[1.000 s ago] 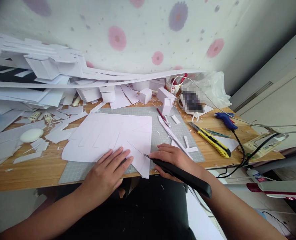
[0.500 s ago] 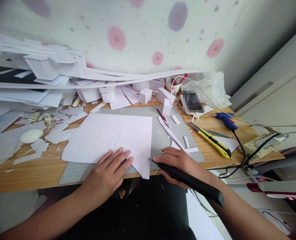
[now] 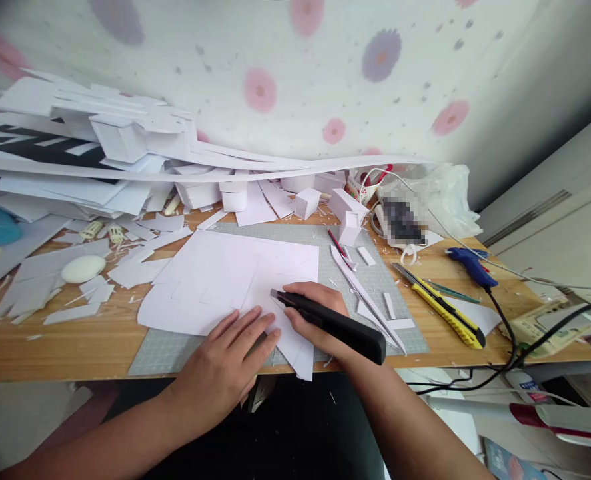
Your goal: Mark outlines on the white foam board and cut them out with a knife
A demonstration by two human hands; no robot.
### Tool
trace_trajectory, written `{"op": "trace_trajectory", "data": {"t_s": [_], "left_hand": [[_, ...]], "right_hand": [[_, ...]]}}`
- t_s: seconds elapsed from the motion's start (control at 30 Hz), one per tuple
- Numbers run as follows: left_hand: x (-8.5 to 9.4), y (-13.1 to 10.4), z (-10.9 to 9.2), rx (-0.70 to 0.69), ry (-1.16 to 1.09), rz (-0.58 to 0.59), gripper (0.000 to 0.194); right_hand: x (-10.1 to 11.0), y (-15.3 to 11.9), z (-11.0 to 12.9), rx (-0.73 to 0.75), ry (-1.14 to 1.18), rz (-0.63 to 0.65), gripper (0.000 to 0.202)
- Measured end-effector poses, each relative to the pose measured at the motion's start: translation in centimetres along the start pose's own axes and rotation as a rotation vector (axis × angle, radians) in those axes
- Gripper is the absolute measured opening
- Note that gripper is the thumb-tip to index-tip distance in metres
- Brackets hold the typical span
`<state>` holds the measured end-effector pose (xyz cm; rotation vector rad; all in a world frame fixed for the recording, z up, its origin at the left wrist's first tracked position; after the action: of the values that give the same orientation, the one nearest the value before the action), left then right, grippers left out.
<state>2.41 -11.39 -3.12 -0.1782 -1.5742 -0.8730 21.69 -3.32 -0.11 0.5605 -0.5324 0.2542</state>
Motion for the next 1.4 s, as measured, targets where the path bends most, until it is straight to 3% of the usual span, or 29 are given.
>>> {"op": "trace_trajectory", "data": {"t_s": [0.3, 1.17, 1.4], "left_hand": [[-0.39, -0.1, 0.0, 0.009, 0.015, -0.084, 0.035], [-0.45, -0.14, -0.02, 0.015, 0.006, -0.096, 0.035], [-0.29, 0.02, -0.02, 0.025, -0.002, -0.071, 0.038]], "right_hand": [[-0.72, -0.04, -0.91, -0.032, 0.0, 0.069, 0.026], [-0.77, 0.06, -0.84, -0.026, -0.026, 0.109, 0.026], [-0.49, 0.33, -0.5, 0.048, -0.086, 0.16, 0.024]]}}
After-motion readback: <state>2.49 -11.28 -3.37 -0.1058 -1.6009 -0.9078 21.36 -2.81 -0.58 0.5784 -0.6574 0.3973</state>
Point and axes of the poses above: each hand's wrist, its own y-axis towards the middle knuckle, its own x-axis out of the back of the hand, z = x × y, the point moved 1 cm from there along y, towards the middle knuckle, and after that the axes turned 3 degrees about -z, right-handed, at the moved point
